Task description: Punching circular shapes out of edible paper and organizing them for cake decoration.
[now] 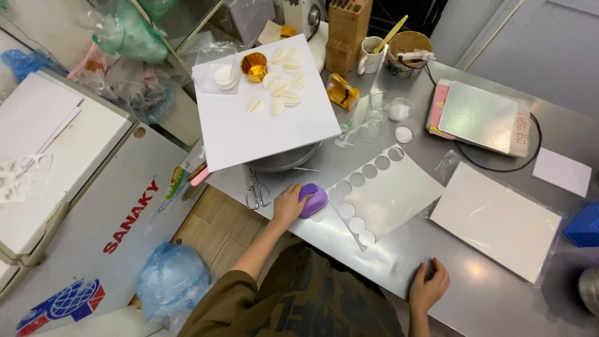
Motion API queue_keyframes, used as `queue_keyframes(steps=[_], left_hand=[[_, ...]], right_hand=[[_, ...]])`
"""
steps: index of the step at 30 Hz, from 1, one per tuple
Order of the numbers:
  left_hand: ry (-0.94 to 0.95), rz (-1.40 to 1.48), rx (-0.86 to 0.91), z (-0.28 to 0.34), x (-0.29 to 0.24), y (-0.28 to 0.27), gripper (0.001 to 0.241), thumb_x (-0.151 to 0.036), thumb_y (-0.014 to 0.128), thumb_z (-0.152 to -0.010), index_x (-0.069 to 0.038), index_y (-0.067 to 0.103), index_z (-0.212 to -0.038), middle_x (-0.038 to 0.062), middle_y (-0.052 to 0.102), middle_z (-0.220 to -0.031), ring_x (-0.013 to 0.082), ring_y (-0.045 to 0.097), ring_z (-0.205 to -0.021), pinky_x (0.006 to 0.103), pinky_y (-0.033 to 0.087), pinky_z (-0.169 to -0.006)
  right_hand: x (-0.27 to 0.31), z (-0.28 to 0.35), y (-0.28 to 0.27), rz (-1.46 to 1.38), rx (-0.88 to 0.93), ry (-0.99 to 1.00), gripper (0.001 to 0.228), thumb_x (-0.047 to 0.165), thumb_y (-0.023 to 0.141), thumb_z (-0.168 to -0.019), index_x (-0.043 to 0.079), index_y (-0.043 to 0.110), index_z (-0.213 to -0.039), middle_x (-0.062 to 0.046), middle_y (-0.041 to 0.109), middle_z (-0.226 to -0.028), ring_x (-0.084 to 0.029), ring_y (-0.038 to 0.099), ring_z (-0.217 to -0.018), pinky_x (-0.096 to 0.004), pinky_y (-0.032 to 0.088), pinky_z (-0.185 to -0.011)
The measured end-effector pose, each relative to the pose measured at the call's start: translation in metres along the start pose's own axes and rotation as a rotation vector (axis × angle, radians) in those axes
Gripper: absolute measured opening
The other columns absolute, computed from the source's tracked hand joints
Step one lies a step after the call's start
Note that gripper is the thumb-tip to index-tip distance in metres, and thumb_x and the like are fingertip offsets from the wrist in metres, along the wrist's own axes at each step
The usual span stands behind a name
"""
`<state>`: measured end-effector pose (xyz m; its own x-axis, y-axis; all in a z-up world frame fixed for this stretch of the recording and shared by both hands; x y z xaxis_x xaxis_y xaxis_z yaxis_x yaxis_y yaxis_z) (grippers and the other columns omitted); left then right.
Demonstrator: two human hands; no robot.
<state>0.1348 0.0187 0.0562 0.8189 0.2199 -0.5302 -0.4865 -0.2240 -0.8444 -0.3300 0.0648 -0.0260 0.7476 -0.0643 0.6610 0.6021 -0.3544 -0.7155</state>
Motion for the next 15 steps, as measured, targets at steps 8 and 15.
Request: queue_keyframes(steps=[8, 15], left_hand=[[-0.096, -0.019, -0.042, 0.006, 0.023, -0.004, 0.046, -0.045, 0.069, -0.092, -0.008, 0.068, -0.119, 0.011, 0.073, -0.114, 0.0338, 0.072, -0.094, 0.0439, 0.057, -0.079], [-0.166, 0.034, -0.104, 0.001, 0.032, -0.014, 0.046, -0.044, 0.069, -0.092, -0.008, 0.069, -0.12, 0.011, 0.073, -0.116, 0.0345, 0.072, -0.097, 0.0446, 0.056, -0.081]], right_hand=[[-0.008, 0.006, 0.0, 0.025, 0.006, 0.003, 0.034, 0.015, 0.063, -0.104, 0.0, 0.061, -0.135, -0.018, 0.058, -0.135, -0.035, 0.049, -0.13, -0.045, 0.04, -0.112], [-0.016, 0.0, 0.009, 0.103, 0.016, -0.007, 0.032, 0.015, 0.064, -0.104, 0.001, 0.063, -0.133, -0.017, 0.059, -0.134, -0.036, 0.049, -0.132, -0.046, 0.039, -0.112]])
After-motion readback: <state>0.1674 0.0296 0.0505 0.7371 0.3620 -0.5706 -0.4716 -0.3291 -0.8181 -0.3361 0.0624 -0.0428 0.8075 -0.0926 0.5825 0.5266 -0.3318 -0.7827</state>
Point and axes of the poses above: each hand's wrist, its own z-axis away from the middle knuckle, its own y-axis out of the palm, x = y × z, the point moved 6 cm from there along -z, towards the middle knuckle
